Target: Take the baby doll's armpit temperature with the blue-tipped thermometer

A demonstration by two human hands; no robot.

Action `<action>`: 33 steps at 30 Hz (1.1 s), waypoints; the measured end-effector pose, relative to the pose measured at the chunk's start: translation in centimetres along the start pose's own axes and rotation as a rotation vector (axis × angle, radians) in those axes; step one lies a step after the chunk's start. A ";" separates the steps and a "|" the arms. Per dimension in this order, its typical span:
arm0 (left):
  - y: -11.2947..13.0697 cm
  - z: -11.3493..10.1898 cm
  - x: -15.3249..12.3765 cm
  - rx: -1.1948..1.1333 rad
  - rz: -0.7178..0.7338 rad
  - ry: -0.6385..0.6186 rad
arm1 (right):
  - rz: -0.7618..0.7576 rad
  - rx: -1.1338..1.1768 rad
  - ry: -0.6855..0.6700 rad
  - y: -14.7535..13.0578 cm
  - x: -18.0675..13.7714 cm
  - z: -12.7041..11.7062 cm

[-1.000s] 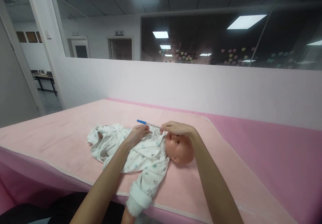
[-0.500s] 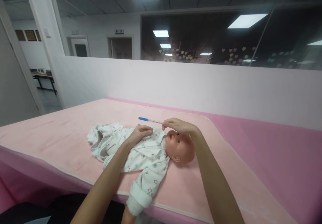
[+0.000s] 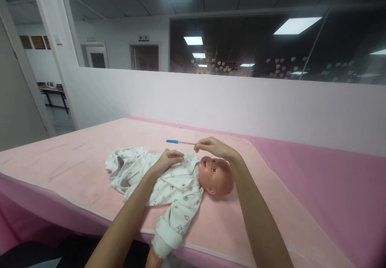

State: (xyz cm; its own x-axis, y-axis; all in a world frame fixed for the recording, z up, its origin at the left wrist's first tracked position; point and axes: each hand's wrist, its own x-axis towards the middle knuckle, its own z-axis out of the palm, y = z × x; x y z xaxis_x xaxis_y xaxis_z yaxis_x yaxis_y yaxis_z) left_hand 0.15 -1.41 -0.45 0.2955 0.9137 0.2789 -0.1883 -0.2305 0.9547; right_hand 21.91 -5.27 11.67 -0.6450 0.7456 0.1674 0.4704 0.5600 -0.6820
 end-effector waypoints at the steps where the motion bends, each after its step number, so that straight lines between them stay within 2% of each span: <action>1: 0.0 0.0 0.0 0.012 0.003 -0.002 | -0.001 0.002 0.005 0.0 0.0 0.0; 5: 0.3 0.0 -0.3 0.163 0.032 -0.064 | -0.003 0.010 0.020 0.0 0.0 -0.1; 9: 0.8 0.3 -0.6 0.324 0.059 -0.284 | 0.011 0.003 0.028 -0.1 -0.1 -0.1; 11: 1.0 0.6 -0.6 0.386 0.082 -0.354 | 0.015 0.001 0.031 -0.1 -0.1 -0.1; 15: 1.4 1.3 -0.7 0.499 0.114 -0.396 | 0.036 -0.013 0.035 -0.4 -0.1 0.1; 19: 1.5 1.8 -0.6 0.537 0.130 -0.426 | 0.063 -0.018 0.087 -2.3 -1.3 0.0; 22: 1.5 1.9 -0.7 0.533 0.131 -0.465 | 0.080 -0.047 0.117 -4.3 -4.4 -0.1; 25: 1.5 2.0 -0.9 0.511 0.111 -0.443 | 0.163 -0.081 0.143 -5.2 -9.4 1.1; 30: 1.3 1.8 -0.8 0.513 0.119 -0.396 | 0.445 -0.060 0.254 -3.3 -18.0 6.6; 33: 1.2 1.6 -0.6 0.487 0.100 -0.403 | 0.641 -0.256 0.298 -1.9 -20.0 10.0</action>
State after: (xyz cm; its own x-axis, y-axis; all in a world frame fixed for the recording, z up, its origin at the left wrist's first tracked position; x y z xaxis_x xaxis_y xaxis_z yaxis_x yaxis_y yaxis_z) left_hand 1.22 -2.76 0.67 0.6451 0.7043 0.2961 0.1860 -0.5207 0.8332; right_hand 27.89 -24.84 2.55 -0.0242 0.9997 0.0035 0.8481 0.0224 -0.5294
